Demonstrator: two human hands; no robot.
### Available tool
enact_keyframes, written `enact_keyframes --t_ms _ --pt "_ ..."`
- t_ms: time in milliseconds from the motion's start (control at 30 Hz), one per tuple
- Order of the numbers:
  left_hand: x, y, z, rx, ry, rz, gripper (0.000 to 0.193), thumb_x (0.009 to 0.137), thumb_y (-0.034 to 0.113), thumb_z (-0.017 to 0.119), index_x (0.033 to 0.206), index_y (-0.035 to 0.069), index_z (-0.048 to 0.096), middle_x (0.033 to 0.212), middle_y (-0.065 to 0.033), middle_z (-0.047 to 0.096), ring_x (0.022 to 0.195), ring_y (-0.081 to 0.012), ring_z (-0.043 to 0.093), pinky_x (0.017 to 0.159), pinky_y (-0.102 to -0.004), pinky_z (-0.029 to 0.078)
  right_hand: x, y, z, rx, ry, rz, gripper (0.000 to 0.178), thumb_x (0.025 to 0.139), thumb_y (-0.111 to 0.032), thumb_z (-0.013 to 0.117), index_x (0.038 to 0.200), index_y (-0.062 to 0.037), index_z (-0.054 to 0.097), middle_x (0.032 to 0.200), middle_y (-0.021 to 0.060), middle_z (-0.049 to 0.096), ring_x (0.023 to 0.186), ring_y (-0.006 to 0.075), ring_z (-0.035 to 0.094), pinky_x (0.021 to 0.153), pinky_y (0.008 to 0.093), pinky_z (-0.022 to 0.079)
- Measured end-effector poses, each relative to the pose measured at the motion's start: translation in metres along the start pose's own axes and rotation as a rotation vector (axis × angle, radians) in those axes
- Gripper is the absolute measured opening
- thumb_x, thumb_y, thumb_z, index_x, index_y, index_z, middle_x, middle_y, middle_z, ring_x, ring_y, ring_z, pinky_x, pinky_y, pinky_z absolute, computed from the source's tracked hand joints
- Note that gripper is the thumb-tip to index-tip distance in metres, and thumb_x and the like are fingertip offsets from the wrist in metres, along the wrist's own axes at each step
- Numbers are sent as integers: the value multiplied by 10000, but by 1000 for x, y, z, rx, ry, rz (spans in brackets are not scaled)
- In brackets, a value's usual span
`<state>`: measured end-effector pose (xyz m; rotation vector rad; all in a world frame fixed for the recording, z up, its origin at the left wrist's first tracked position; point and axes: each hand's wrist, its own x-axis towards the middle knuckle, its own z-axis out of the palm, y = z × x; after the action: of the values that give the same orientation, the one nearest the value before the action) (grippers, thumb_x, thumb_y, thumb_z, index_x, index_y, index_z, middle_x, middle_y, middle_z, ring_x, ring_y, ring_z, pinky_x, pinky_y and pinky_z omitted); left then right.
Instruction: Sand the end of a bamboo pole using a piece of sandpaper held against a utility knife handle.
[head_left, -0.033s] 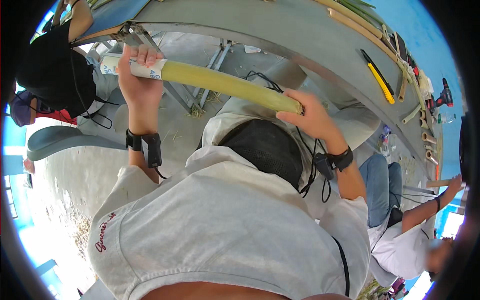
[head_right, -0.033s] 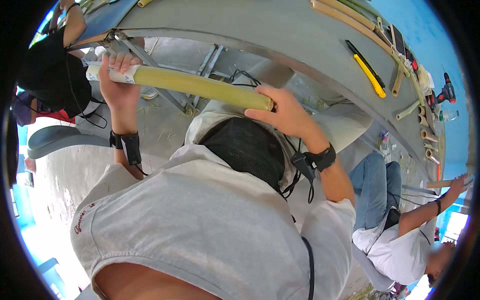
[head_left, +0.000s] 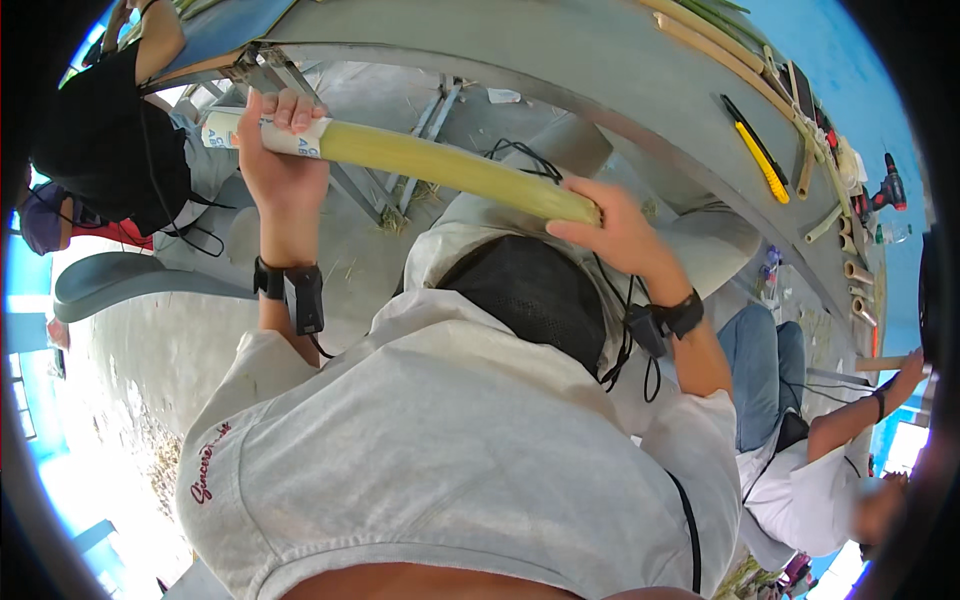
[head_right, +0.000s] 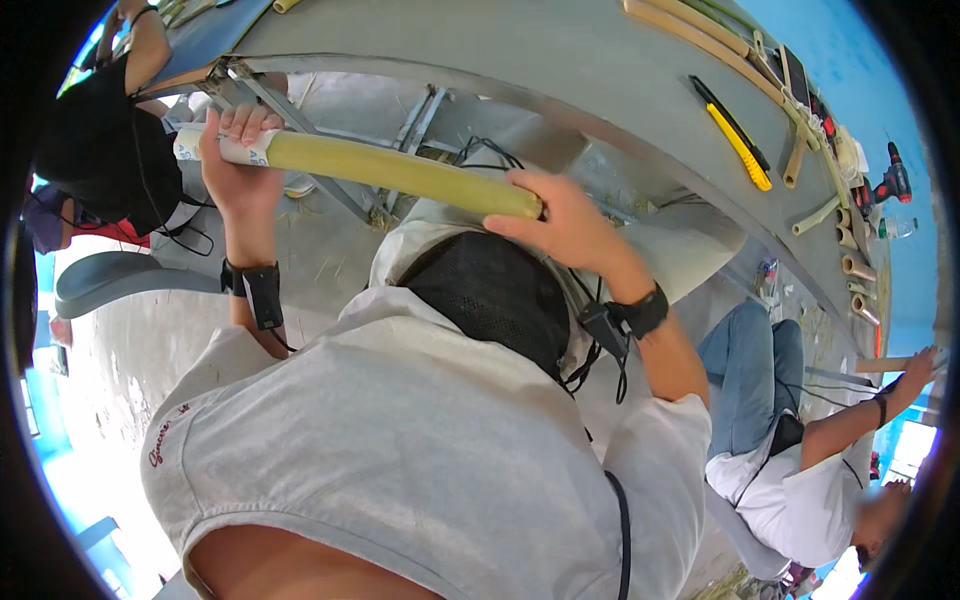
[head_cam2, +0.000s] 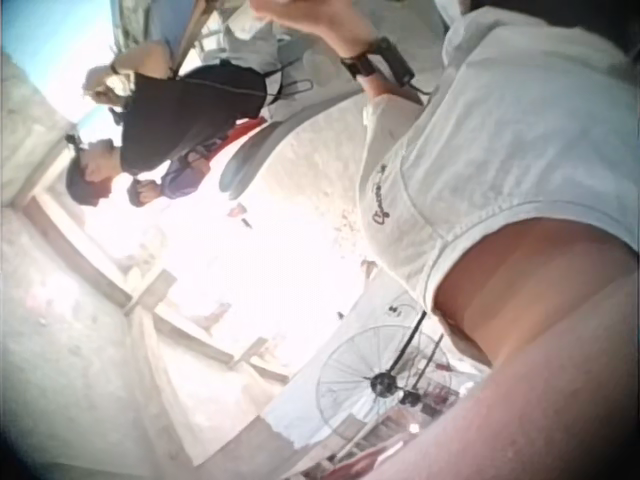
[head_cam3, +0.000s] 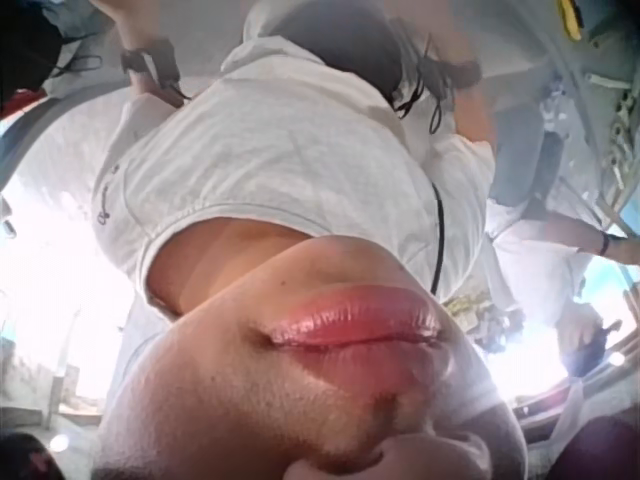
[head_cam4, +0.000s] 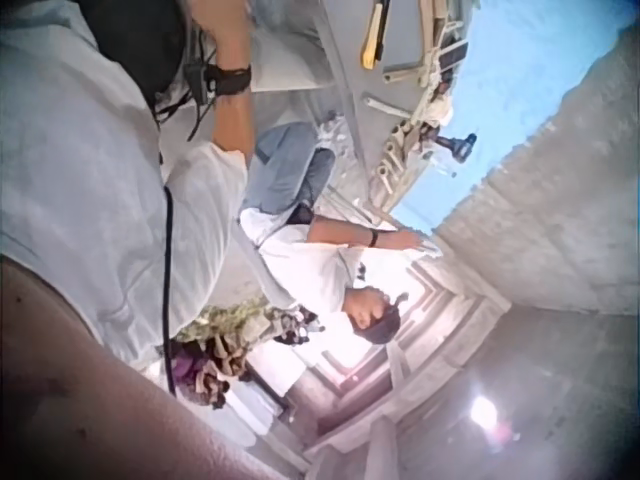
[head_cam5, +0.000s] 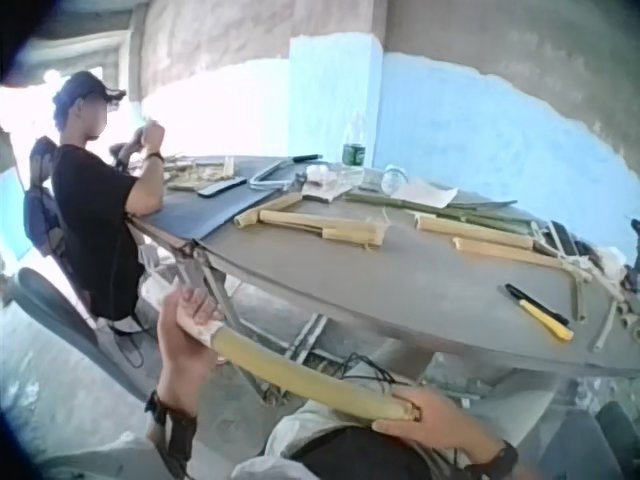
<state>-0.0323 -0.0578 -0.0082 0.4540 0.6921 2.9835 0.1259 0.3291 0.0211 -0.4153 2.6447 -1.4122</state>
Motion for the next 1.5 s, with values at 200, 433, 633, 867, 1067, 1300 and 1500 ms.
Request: enact_keyframes --t_ms 200,433,633,867,1067,1300,1500 --pt "-29 -77 38 18 -25 -46 236 1039 262 616 862 148 508 723 19 429 690 -148 468 815 -368 461 25 -8 34 32 6 -71 432 921 -393 783 1003 11 655 782 89 604 728 183 542 690 347 452" --pt "-33 -70 116 308 85 -90 246 1027 247 646 851 122 530 760 -18 475 755 -177 569 887 -428 509 27 -23 35 16 -11 -57 427 916 -387 789 1025 7 666 809 98 621 744 183 554 699 347 458" --pt "-2 -12 9 -201 -53 -45 277 1008 231 693 831 117 513 741 19 403 694 -142 421 815 -344 433 9 7 10 -78 18 2 422 885 -333 824 1061 9 651 813 53 579 760 133 530 706 306 453" --pt "-15 -59 42 -50 37 -1 259 1018 244 657 838 146 499 739 12 422 703 -141 450 818 -359 447 31 -19 7 -31 20 98 421 878 -353 830 1013 6 656 751 54 554 714 166 521 682 336 454" --pt "-52 -116 91 112 -118 -424 303 1045 260 594 799 134 469 737 5 418 711 -146 446 812 -343 433 44 -33 50 28 -20 -71 480 864 -428 823 1009 5 675 753 153 638 681 276 591 670 386 475" --pt "-10 -49 84 22 -43 -31 245 1040 240 599 837 119 535 746 -5 451 753 -177 526 808 -399 491 32 -21 7 -111 -27 41 491 844 -435 833 1015 -2 679 782 173 664 695 313 618 684 395 497" --pt "-49 -130 90 65 -125 -266 195 1013 210 618 894 94 516 789 -29 472 755 -177 527 813 -407 493 46 -29 43 -60 27 -37 522 825 -440 835 1049 6 684 856 202 701 739 381 637 706 419 510"
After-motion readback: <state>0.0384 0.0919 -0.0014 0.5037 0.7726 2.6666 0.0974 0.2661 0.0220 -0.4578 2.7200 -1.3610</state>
